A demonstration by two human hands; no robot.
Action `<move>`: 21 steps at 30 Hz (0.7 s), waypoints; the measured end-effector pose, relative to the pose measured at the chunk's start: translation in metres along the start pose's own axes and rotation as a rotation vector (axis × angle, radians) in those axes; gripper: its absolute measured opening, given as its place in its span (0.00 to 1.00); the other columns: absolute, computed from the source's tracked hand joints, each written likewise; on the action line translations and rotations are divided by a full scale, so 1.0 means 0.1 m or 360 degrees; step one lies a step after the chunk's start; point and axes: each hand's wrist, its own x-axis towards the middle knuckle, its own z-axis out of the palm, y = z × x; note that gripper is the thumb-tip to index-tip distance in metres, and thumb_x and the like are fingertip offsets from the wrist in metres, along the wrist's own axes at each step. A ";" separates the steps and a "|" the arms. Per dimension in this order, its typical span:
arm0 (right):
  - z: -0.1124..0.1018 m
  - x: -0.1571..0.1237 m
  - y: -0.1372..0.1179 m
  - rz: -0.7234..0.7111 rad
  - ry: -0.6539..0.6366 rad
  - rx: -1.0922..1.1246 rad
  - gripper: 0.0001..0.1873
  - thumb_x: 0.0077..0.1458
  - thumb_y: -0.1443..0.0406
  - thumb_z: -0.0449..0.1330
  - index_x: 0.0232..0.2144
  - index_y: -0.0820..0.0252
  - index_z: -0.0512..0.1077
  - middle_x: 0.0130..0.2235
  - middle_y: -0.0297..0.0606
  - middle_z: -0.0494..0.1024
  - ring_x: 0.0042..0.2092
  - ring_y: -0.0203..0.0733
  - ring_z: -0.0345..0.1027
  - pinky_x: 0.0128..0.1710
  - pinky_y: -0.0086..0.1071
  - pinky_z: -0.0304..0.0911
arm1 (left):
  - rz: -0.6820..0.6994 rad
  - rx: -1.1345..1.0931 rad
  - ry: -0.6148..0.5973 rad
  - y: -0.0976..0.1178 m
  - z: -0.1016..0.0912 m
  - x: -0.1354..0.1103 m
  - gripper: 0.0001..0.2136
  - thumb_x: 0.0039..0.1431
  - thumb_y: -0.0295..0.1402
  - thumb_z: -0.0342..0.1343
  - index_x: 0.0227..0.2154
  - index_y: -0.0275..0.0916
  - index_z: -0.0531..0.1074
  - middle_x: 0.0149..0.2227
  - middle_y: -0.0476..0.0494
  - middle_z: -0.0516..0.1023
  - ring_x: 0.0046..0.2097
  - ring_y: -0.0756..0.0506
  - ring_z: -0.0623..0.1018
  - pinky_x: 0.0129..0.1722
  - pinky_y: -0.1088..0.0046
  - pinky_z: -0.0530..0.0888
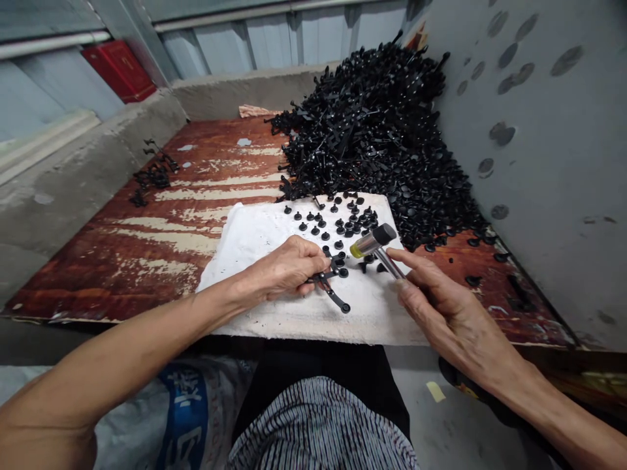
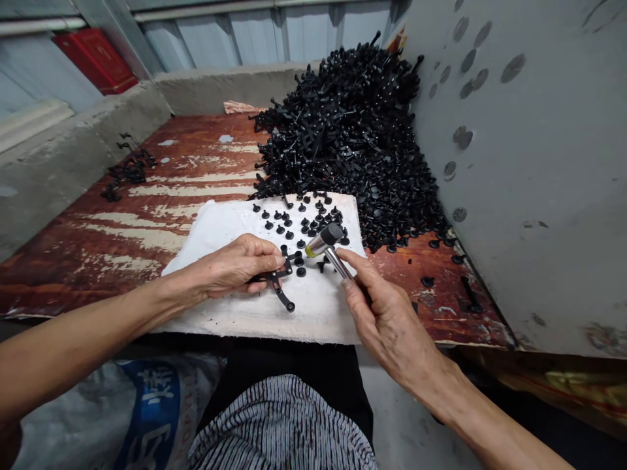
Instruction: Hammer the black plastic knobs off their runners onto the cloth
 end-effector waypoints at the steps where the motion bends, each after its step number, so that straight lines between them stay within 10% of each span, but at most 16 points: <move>1: 0.00 0.01 -0.02 -0.0044 -0.0016 -0.0026 0.21 0.61 0.62 0.52 0.55 0.57 0.67 0.30 0.36 0.72 0.29 0.39 0.66 0.33 0.34 0.67 | -0.0015 0.0009 0.0002 0.01 0.00 -0.01 0.14 0.61 0.23 0.49 0.20 0.32 0.68 0.19 0.47 0.74 0.11 0.60 0.62 0.10 0.83 0.51; 9: 0.02 0.05 -0.09 -0.0204 -0.0057 -0.0065 0.22 0.61 0.67 0.51 0.58 0.58 0.67 0.42 0.43 0.79 0.47 0.47 0.74 0.52 0.47 0.67 | 0.0018 0.0041 -0.0052 0.02 -0.04 -0.01 0.14 0.61 0.21 0.49 0.19 0.31 0.68 0.16 0.50 0.71 0.10 0.60 0.61 0.10 0.83 0.51; 21: -0.04 0.10 -0.16 -0.0751 -0.0008 -0.0377 0.29 0.60 0.76 0.51 0.62 0.57 0.62 0.54 0.45 0.75 0.51 0.48 0.73 0.52 0.45 0.70 | 0.0021 0.0057 -0.0081 0.01 -0.06 0.02 0.14 0.60 0.21 0.49 0.19 0.32 0.68 0.18 0.46 0.73 0.11 0.59 0.61 0.11 0.83 0.52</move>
